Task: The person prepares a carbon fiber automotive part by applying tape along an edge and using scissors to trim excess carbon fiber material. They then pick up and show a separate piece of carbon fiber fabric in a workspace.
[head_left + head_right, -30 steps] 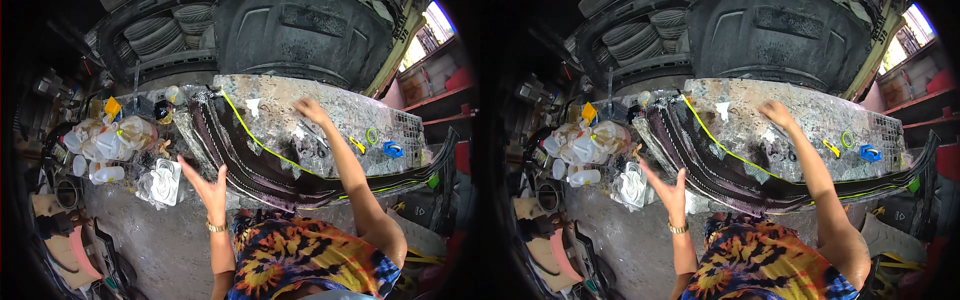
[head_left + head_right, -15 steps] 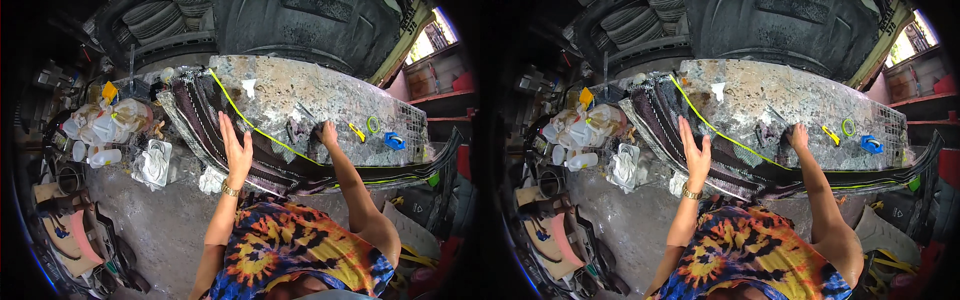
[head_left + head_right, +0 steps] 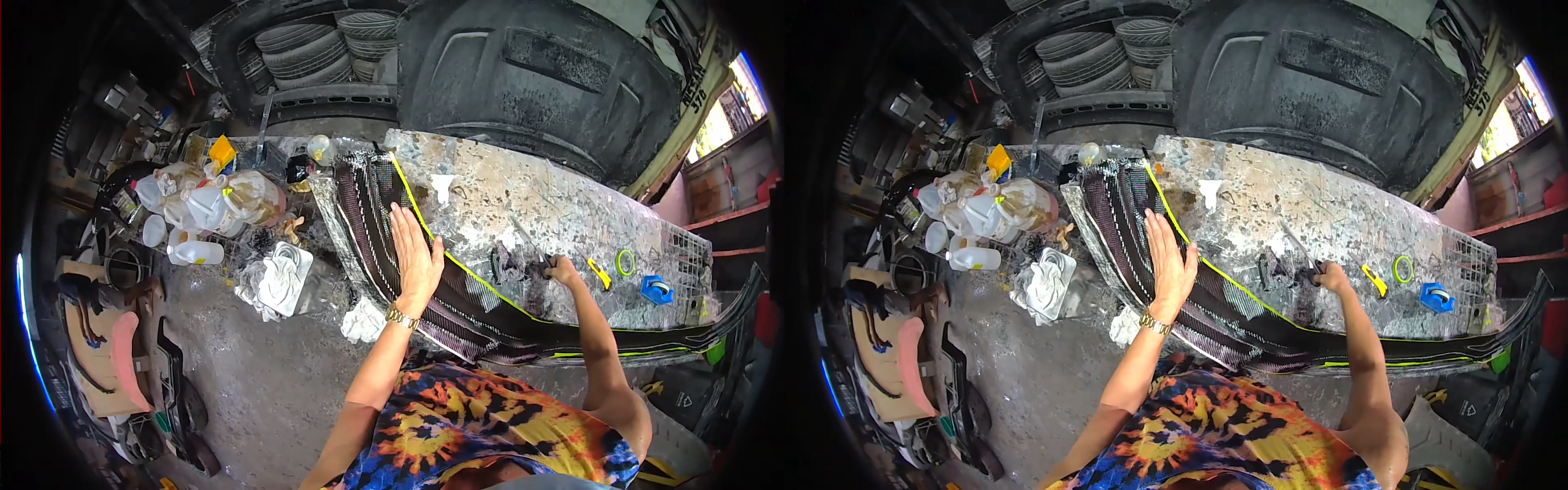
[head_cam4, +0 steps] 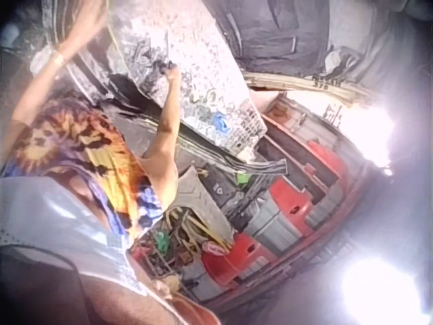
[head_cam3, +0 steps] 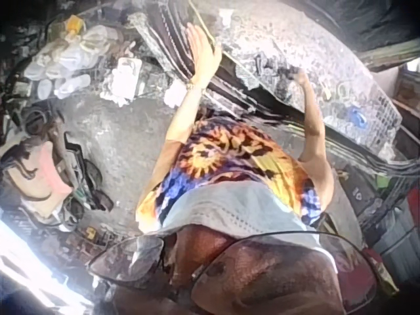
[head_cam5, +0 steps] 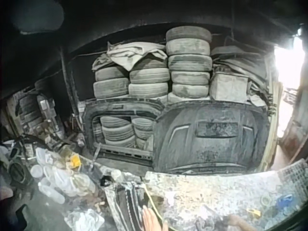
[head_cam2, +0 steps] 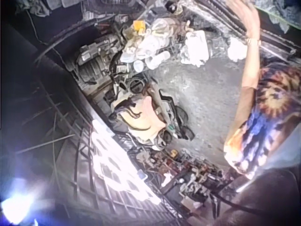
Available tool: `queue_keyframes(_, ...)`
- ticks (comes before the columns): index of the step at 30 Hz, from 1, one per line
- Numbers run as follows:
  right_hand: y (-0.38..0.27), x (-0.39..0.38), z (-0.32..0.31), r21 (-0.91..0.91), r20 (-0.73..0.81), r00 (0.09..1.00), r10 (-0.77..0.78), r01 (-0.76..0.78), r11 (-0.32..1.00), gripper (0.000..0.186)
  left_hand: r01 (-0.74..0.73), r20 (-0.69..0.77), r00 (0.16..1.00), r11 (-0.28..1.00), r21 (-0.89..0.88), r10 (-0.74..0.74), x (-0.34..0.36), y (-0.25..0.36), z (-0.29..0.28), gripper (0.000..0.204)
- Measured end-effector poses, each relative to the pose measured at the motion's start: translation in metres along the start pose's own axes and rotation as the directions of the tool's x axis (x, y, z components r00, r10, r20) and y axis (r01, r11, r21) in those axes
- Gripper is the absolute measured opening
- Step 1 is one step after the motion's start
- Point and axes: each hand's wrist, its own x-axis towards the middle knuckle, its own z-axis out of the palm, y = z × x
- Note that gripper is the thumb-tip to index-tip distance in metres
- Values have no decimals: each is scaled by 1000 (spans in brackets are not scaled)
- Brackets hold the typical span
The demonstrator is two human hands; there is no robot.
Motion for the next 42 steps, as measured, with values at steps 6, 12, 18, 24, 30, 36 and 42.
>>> queue_keyframes(6,-157,-65,-64,654,188,928,-320,125,746,36,35,27,999,999,36,-36,-13,-4,-6,78)
queue_keyframes(12,-248,-59,-68,413,292,679,-674,546,729,50,29,27,999,998,57,-31,-10,2,-5,79)
queue_keyframes(18,-280,-60,-78,475,473,647,-598,384,792,45,39,24,999,998,49,-40,-11,1,-6,77)
queue_keyframes(24,-282,-63,-75,575,471,648,-599,289,766,35,31,18,999,998,48,-32,-11,1,-5,75)
queue_keyframes(30,-280,-65,-78,614,449,657,-606,265,743,33,35,28,999,998,47,-36,-11,-1,-6,76)
queue_keyframes(36,-279,-66,-80,621,441,655,-614,271,735,33,34,30,999,999,40,-35,-11,-2,-5,77)
queue_keyframes(42,-276,-64,-78,618,423,657,-624,294,729,38,32,31,999,998,51,-33,-10,-3,-2,77)
